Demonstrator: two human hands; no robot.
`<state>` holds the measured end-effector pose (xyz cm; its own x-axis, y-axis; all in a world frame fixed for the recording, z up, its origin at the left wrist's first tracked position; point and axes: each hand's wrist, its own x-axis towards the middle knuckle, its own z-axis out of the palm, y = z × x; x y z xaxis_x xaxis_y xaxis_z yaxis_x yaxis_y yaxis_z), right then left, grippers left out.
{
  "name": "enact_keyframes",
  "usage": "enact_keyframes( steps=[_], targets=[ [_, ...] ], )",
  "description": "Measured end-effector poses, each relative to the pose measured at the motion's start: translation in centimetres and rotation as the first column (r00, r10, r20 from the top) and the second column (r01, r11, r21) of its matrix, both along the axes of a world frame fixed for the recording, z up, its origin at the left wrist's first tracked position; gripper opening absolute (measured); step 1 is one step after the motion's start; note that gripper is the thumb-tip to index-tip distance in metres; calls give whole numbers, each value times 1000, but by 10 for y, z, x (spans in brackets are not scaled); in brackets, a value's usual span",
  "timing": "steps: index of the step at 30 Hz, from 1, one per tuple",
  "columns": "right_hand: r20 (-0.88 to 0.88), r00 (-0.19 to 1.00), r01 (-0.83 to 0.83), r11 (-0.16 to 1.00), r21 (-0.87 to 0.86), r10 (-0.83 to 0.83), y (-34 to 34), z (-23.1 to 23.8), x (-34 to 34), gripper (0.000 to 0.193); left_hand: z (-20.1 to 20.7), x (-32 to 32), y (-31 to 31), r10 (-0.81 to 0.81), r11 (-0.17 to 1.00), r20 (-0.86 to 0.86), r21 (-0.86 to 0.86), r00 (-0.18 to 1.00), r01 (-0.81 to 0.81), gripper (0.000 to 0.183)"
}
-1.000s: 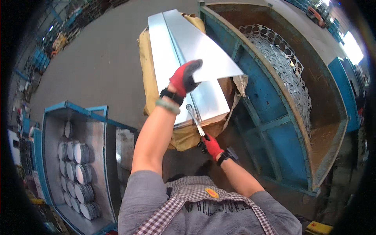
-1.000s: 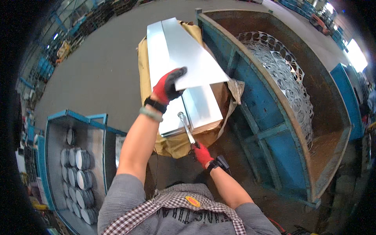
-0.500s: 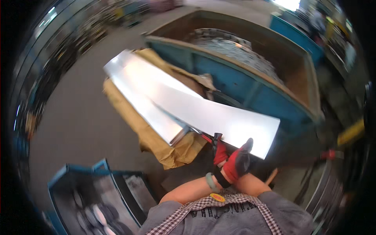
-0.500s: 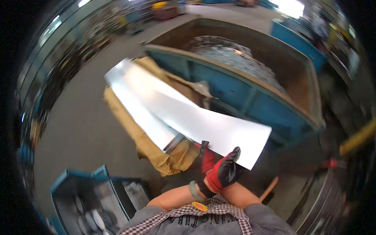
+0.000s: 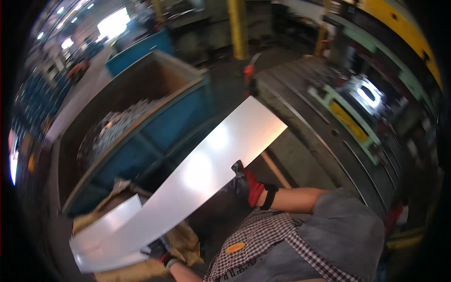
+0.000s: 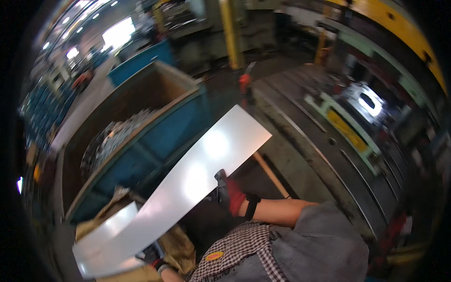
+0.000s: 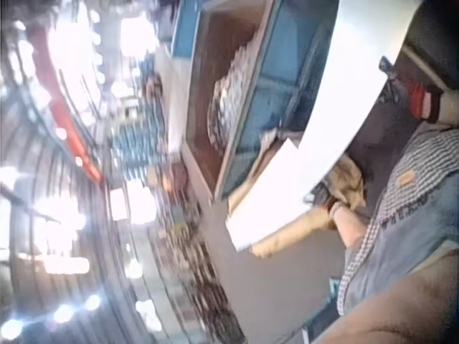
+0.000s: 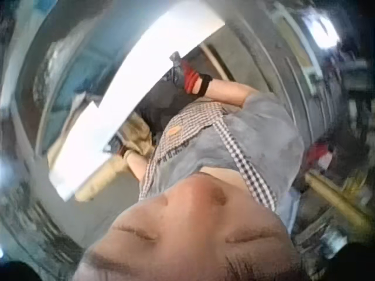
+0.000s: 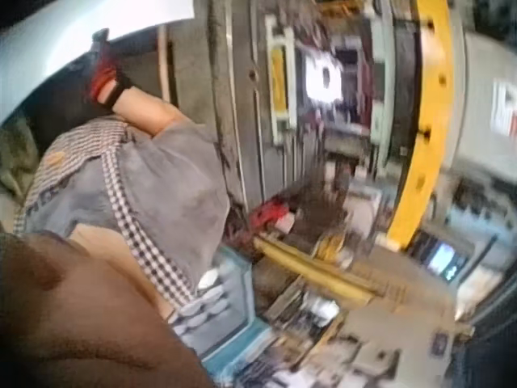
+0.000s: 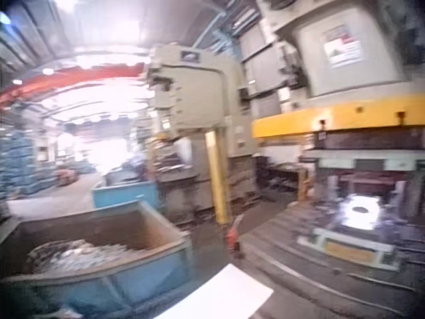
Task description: Operating a large industrial stamping press to cut circular shapes from metal sheets.
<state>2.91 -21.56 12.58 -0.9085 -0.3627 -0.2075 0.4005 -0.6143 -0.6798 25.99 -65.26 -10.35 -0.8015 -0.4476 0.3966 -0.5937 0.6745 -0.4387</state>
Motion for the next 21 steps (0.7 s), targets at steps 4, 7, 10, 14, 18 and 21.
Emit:
enact_keyframes(
  steps=[4, 7, 10, 14, 18, 21],
  targets=[
    [-196, 970, 148, 989, -3, -146, 110, -54, -19, 50, 3, -26, -12, -1, 1000, -170, 20, 985, 4, 44],
    [-4, 929, 359, 905, -229, -370, 185, -30, -15, 30, 65, -67, 65, -78, 911, -608, 279, 790, 304, 44],
    [-110, 846, 484, 838, -253, -522, 266, -11, -22, 38, 125, -80, 146, -150, 674, -754, 395, 639, 624, 44],
    [-239, 694, 652, 734, -190, -679, 389, 13, -35, 46, 176, -101, 239, -253, 265, -763, 536, 594, 801, 43],
    [-393, 631, 580, 743, -334, -669, 478, -17, -25, 47, 195, -122, 307, -361, -26, -736, 622, 573, 783, 43],
    [-309, 334, 939, 344, 23, -890, 467, -39, -36, 41, 199, -127, 335, -385, -116, -722, 655, 574, 747, 43]
  ],
)
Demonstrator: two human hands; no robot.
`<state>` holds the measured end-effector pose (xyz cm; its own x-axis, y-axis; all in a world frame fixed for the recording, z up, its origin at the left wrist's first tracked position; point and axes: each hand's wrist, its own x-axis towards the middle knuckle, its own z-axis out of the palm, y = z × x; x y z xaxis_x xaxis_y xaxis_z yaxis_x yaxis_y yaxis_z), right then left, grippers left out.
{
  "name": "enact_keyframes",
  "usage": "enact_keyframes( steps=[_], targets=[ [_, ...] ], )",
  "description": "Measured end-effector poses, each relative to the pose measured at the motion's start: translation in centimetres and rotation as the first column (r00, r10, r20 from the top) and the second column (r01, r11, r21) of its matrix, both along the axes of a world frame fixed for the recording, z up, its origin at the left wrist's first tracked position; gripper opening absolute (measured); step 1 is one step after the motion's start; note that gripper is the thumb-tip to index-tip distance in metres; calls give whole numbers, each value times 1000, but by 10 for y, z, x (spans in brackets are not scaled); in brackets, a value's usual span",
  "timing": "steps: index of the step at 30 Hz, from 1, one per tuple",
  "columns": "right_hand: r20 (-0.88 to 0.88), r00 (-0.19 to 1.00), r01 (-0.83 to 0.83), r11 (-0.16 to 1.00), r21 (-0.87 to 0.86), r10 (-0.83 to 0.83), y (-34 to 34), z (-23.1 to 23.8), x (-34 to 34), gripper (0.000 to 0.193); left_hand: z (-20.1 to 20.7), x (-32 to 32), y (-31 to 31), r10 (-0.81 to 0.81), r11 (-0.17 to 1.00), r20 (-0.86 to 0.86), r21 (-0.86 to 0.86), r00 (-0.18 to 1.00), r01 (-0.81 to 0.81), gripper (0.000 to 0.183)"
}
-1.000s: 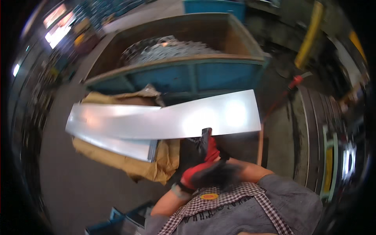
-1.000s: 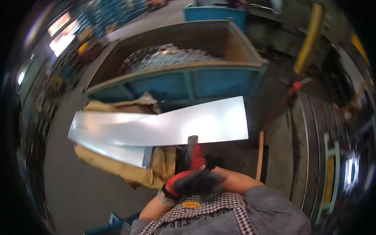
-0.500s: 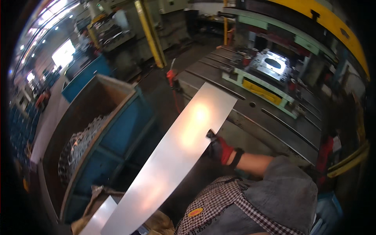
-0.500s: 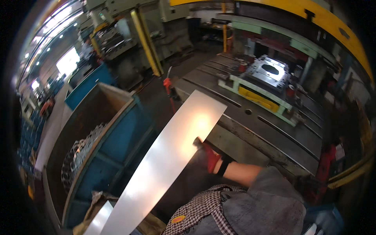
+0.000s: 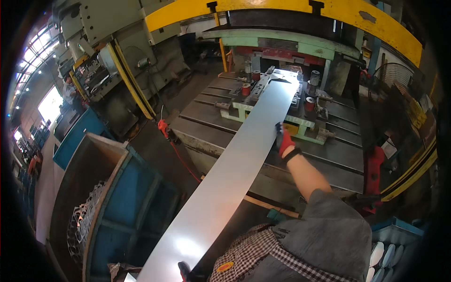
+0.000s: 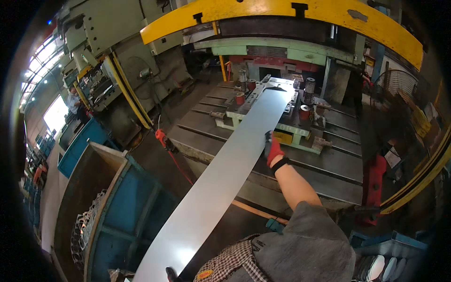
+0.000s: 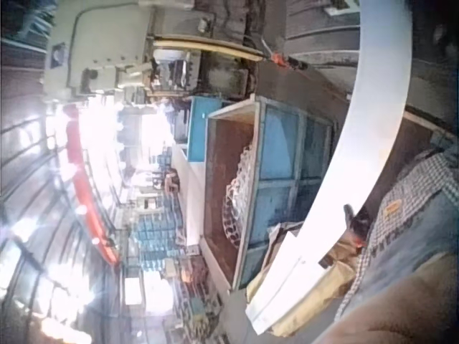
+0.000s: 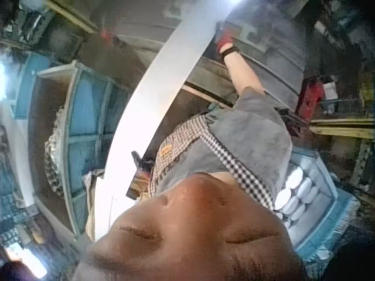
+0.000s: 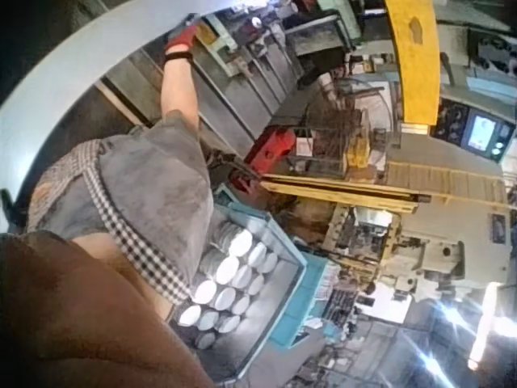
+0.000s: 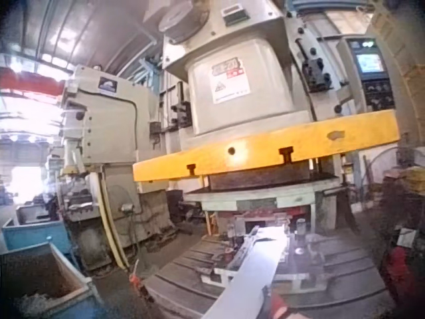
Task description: Operating a large industrial stamping press to cut circular shapes from metal sheets.
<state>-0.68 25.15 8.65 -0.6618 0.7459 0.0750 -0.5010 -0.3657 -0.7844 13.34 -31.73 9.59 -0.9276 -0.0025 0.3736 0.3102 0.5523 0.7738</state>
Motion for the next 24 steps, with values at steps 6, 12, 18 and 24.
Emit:
enact_keyframes(
  steps=[6, 12, 18, 24],
  targets=[
    [54, 991, -108, 979, -172, 119, -35, -2, 7, 31, 12, 0, 42, -114, 993, 40, 23, 993, 113, 43],
    [-105, 945, -327, 901, -284, 310, -144, 36, 63, 39, -1, 19, 37, -220, 975, 67, 35, 973, 218, 43],
    [-93, 874, -486, 855, -178, 477, -202, -17, 94, 38, -4, 37, 36, -319, 948, 84, 41, 944, 316, 42],
    [137, 916, -388, 920, 54, 378, -207, 26, 99, 42, 20, 19, 43, -347, 938, -6, 26, 938, 347, 42]
  ],
)
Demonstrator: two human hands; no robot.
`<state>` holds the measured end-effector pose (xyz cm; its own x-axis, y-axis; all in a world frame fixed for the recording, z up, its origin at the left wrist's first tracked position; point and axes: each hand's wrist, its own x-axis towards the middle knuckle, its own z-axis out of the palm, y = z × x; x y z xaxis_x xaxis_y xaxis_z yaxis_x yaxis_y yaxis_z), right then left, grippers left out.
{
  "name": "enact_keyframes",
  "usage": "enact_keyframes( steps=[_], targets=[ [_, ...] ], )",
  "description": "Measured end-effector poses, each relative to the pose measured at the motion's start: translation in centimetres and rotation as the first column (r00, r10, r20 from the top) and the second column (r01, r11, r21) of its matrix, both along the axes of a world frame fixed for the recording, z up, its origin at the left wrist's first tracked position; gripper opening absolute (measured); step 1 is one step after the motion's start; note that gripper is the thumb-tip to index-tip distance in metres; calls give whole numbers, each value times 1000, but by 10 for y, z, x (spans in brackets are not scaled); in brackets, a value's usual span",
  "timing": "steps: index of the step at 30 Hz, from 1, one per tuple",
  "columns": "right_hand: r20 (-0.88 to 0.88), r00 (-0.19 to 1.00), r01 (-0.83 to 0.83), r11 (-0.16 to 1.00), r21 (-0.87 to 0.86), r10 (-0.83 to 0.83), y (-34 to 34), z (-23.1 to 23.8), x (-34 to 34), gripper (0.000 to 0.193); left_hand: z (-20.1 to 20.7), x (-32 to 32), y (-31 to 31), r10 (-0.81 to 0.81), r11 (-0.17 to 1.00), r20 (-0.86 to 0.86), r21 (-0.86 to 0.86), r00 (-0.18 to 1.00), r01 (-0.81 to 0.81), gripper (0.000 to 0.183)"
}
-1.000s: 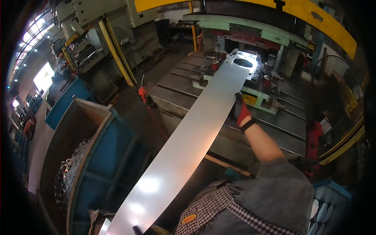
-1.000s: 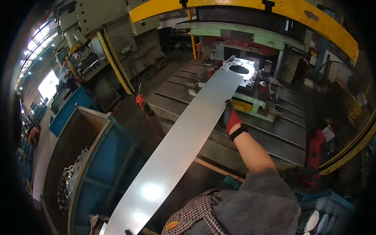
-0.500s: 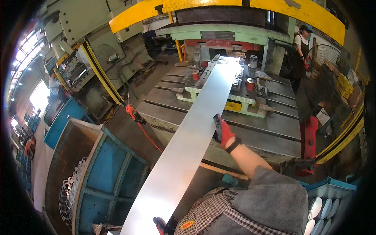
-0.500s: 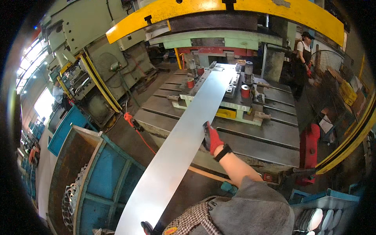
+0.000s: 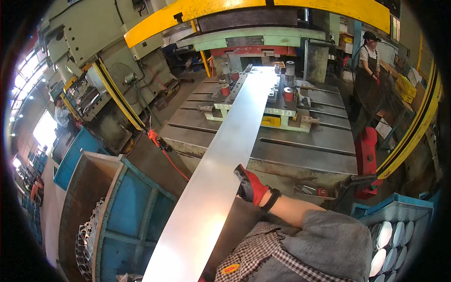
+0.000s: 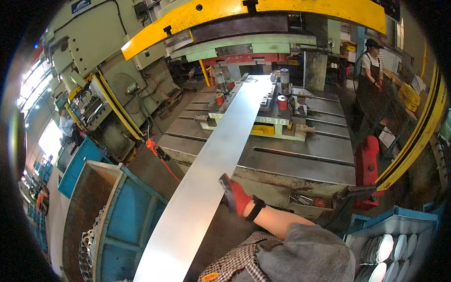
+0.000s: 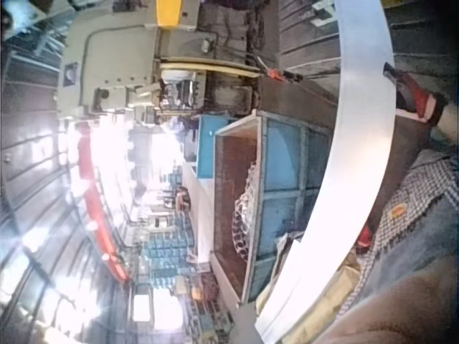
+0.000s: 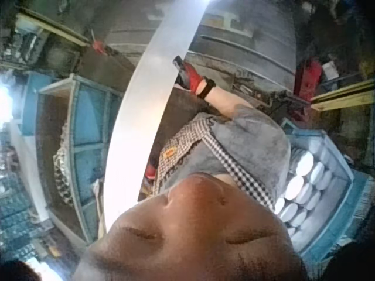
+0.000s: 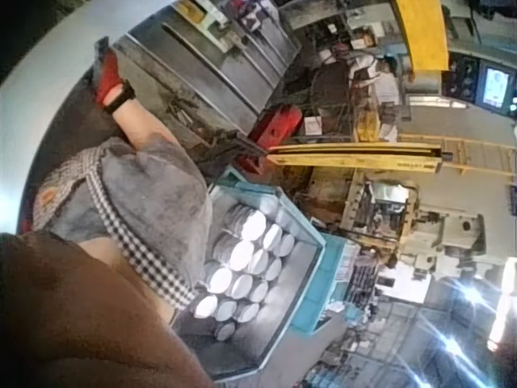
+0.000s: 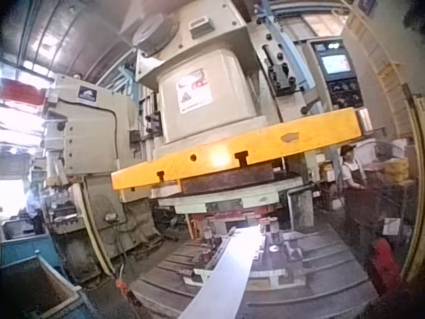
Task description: Operating a large industrial stamping press to cut circular shapes from metal sheets.
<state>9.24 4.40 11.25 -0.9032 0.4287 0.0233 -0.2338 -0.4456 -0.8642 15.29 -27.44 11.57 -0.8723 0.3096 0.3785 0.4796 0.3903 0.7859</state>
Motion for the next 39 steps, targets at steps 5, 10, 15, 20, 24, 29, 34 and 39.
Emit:
enact_keyframes(
  steps=[5, 10, 15, 20, 24, 29, 34, 39],
  targets=[
    [-10, 999, -36, 961, -275, 34, -2, 24, 8, 26, 29, -26, 13, -19, 999, -108, 23, 994, 22, 42],
    [69, 993, 87, 981, 172, -100, -5, -9, -1, 27, 47, -47, 25, -13, 1000, -199, 18, 980, 17, 42],
    [41, 987, -136, 941, -310, 156, 4, -40, -14, 32, 58, -62, 38, -17, 1000, -261, 12, 965, 21, 42],
    [-104, 992, -115, 896, -428, 77, 10, -47, -18, 27, 64, -72, 51, -33, 999, -291, 1, 956, 35, 41],
    [20, 987, -141, 929, -341, 157, -3, 6, 6, 23, 67, -75, 56, -28, 1000, -292, 3, 956, 30, 41],
    [-105, 979, -201, 904, -376, 174, 8, -30, -15, 30, 71, -74, 60, -37, 999, -297, 0, 954, 39, 41],
    [-129, 968, -249, 870, -426, 213, 7, -35, -16, 31, 71, -69, 55, -40, 999, -303, 1, 952, 43, 41],
    [46, 999, -10, 1000, -29, 12, -7, -37, -12, 42, 66, -61, 43, -32, 999, -307, 12, 951, 37, 41]
  ],
)
